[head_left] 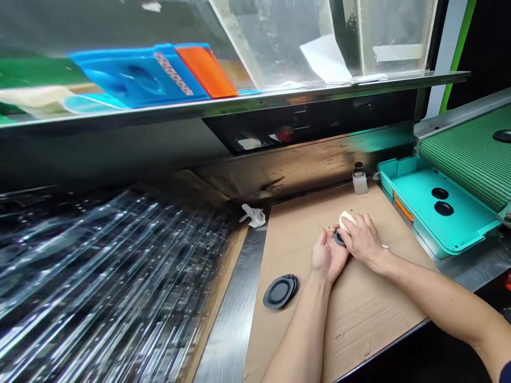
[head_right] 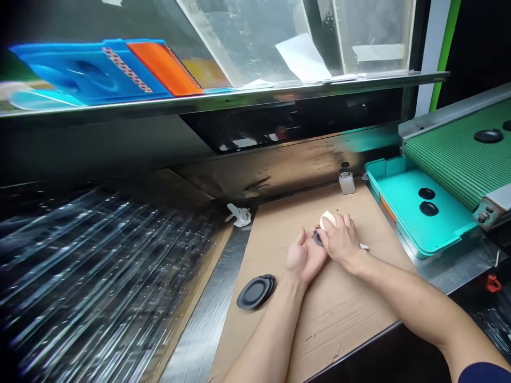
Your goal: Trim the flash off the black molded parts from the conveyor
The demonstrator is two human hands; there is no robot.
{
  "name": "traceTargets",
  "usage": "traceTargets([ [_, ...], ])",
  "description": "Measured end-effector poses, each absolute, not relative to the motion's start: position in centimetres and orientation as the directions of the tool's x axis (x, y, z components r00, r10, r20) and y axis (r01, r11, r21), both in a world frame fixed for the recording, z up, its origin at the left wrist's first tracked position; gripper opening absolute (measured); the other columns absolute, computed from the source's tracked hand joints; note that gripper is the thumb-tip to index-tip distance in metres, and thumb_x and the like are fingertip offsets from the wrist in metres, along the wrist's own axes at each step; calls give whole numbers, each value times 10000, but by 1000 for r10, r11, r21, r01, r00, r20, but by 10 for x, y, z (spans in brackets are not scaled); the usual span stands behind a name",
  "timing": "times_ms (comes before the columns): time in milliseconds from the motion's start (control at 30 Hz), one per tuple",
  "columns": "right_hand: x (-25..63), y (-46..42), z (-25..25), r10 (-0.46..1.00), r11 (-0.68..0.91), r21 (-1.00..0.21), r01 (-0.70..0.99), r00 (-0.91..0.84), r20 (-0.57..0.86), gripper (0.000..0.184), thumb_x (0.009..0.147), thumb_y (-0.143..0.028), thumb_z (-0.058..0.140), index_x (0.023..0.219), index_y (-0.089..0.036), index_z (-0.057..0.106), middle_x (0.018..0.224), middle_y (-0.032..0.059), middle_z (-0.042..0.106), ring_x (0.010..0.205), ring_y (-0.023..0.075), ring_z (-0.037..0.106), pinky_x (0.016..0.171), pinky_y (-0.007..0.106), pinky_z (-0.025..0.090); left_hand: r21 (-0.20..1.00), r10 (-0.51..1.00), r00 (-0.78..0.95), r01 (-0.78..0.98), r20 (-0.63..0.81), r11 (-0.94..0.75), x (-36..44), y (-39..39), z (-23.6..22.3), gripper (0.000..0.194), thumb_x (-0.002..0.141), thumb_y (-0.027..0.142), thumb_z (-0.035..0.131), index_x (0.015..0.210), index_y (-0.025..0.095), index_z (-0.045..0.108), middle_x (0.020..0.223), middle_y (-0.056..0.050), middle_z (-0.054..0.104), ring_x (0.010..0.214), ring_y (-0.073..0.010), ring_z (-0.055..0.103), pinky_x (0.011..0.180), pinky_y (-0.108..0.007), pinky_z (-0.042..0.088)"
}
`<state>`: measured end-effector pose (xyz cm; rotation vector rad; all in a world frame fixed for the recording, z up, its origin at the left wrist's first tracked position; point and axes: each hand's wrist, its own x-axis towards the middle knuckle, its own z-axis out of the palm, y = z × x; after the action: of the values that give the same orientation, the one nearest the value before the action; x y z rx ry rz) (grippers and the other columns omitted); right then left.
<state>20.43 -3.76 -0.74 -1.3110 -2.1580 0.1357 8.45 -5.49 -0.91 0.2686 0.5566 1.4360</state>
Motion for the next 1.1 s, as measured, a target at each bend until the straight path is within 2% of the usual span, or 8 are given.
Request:
traceTargets([
  [100,199,-47,-11,808,556,-315,769,-412,421,349,1025,-338,491,1287,-213,685,1304,153,609,1086,307,489,929,452,482,471,950,-18,-871,-311,137,85,-52,-15,336,1055,297,389,865,186,644,987,-80,733,981,-178,715,1038,-365,539],
  [200,196,-49,-11,759,622,-242,745,-497,421,402,1032,-326,460,1375,-215,637,1415,150,558,1119,316,477,951,467,469,486,948,-12,-861,-319,152,86,-48,-18,279,1036,276,421,1032,182,684,1112,-101,746,1066,-211,711,1037,-389,544],
  [333,195,-39,-5,835,524,-247,815,-435,336,406,1042,-295,426,1363,-185,648,1372,168,588,1081,306,494,949,461,457,497,945,-60,-860,-321,114,88,-43,-19,314,1033,216,415,1171,144,687,1079,-100,751,1023,-168,718,1010,-291,549],
  [433,196,-37,-4,790,596,-215,774,-519,326,410,1038,-296,436,1396,-218,622,1384,151,585,1096,305,495,949,455,451,532,951,-59,-839,-303,117,87,-41,-21,326,1029,237,439,1258,177,664,1157,-102,743,1041,-196,719,1001,-353,570],
  [567,196,-40,-8,835,525,-213,824,-451,316,392,1033,-270,440,1364,-206,641,1360,168,595,1073,300,505,943,455,454,553,952,-97,-829,-292,84,82,-39,-25,317,1046,237,419,1245,193,661,1204,-97,728,1047,-173,705,1002,-347,569],
  [667,199,-37,-10,772,609,-194,769,-520,365,408,1020,-257,466,1402,-224,608,1355,154,593,1092,296,504,956,450,455,559,950,-99,-824,-296,88,81,-40,-26,286,1045,236,435,1195,177,671,1222,-107,718,1047,-176,701,978,-332,574],
  [900,224,-5,-10,788,591,-495,637,-323,524,460,956,-232,528,1408,-154,557,1257,153,594,1137,269,550,1000,409,497,543,951,-70,-832,-302,111,86,-41,-17,274,1055,243,424,1095,137,674,1027,-107,739,926,-198,709,918,-437,601],
  [1100,233,-4,-14,844,529,-558,639,-334,419,390,999,-237,458,1360,-187,598,1213,134,662,1116,243,620,1004,392,513,531,944,-50,-836,-325,139,89,-41,-13,357,1066,263,390,994,99,699,963,-126,744,915,-226,716,913,-441,597],
])
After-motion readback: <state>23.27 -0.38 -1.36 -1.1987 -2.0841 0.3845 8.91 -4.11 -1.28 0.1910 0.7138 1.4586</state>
